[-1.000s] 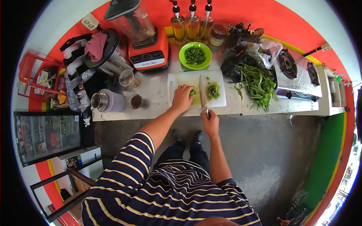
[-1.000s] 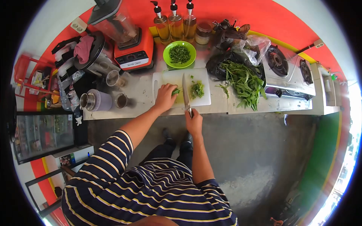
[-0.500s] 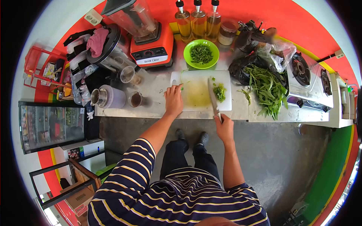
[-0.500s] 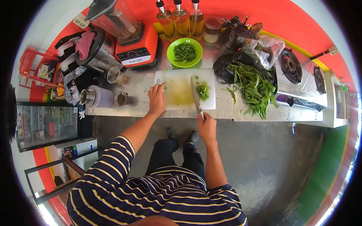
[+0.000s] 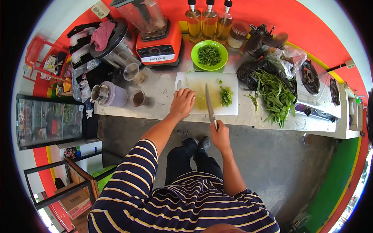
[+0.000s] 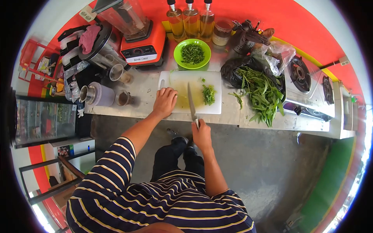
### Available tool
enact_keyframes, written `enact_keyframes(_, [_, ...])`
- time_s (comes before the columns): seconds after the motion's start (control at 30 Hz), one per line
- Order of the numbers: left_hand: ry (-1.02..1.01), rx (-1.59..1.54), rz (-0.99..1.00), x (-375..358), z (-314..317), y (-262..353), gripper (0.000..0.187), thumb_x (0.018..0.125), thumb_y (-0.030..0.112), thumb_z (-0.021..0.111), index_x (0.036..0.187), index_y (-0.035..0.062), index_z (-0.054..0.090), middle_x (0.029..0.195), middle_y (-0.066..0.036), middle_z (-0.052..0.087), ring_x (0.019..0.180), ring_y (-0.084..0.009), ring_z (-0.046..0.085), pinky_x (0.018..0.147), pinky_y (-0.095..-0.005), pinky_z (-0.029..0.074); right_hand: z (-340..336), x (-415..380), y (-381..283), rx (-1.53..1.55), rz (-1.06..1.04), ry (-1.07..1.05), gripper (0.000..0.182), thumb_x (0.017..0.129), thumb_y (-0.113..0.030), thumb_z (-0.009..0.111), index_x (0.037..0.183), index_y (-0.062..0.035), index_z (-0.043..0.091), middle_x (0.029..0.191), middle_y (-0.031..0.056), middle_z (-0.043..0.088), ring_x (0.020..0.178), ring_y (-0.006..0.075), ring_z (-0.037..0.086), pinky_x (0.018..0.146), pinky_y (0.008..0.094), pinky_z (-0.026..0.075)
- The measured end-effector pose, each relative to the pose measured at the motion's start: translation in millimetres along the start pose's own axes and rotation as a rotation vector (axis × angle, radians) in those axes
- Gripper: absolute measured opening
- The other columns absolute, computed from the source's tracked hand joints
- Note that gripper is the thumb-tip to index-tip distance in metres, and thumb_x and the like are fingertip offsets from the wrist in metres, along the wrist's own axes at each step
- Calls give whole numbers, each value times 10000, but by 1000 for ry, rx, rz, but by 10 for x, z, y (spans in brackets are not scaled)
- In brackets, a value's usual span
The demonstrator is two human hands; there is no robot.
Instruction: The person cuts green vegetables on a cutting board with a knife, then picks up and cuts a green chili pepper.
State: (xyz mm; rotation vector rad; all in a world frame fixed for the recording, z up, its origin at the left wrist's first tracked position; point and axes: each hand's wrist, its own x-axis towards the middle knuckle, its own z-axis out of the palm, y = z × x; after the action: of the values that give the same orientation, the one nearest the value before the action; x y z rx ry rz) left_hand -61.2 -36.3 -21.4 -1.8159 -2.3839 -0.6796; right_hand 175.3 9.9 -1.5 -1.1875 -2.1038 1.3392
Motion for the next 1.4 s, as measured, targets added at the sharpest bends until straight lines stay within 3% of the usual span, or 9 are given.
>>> enact_keyframes(0.13, [-83,-4,166,22,15,-7,143,943,167,602,1081,129,595,1063,-37,560,1029,-262,505,902,-413,394,-74,111,-48,-104,61,93,245,959,-186,599,941,58,596,761,309,641,744,518,620,653,548,483])
enact_keyframes(0.4, [-132,-69,175,75,-75,9,284,872,108,638,1152,142,607,1011,-55,547,1022,-266,509,902,-411,413,147,334,-524,-500,38,-12,311,979,-284,550,927,19,596,758,278,677,756,488,678,716,552,548])
enact_keyframes(0.43, [-131,-79,171,69,-85,-5,298,861,100,644,1154,145,616,1002,-57,549,1014,-268,512,899,-414,418,197,338,-528,-566,-4,-13,277,974,-274,563,940,-1,581,745,241,689,718,441,698,668,516,569])
enact_keyframes(0.57, [-116,-135,153,42,-15,-47,322,848,98,651,1166,143,638,990,-61,555,992,-270,523,888,-413,432,297,274,-572,-660,40,-64,271,989,-273,539,970,-3,548,787,255,695,751,445,700,684,531,562])
enact_keyframes(0.63, [-89,-145,158,55,-42,-49,320,843,99,653,1160,144,665,983,-63,566,974,-267,538,875,-406,444,295,226,-554,-859,-66,-16,208,967,-247,583,958,-45,533,707,142,706,656,325,727,574,413,583])
enact_keyframes(1.17, [-47,-187,155,33,-64,-57,302,817,53,646,1103,124,715,937,-58,574,920,-265,547,831,-398,459,257,336,-557,-919,-86,-101,211,996,-228,544,1027,-23,503,745,142,714,693,326,736,596,418,596])
enact_keyframes(1.23, [-34,-184,158,36,-50,-49,297,819,53,645,1102,117,710,941,-60,572,919,-262,544,824,-400,456,310,267,-550,-802,-2,-120,259,1005,-246,522,1036,4,463,783,229,699,759,427,712,675,517,579])
enact_keyframes(1.33, [-33,-191,146,27,-56,-44,290,818,56,651,1098,112,702,937,-64,568,924,-264,538,825,-403,455,472,264,-467,-718,79,-122,267,1002,-250,525,1031,11,475,813,245,697,797,442,709,711,532,570])
enact_keyframes(1.4, [-57,-177,150,13,-52,-54,291,828,80,656,1113,126,693,954,-60,561,951,-261,533,844,-401,452,476,314,-412,-780,8,-82,259,999,-260,536,1019,-6,487,779,201,702,741,395,718,651,481,581])
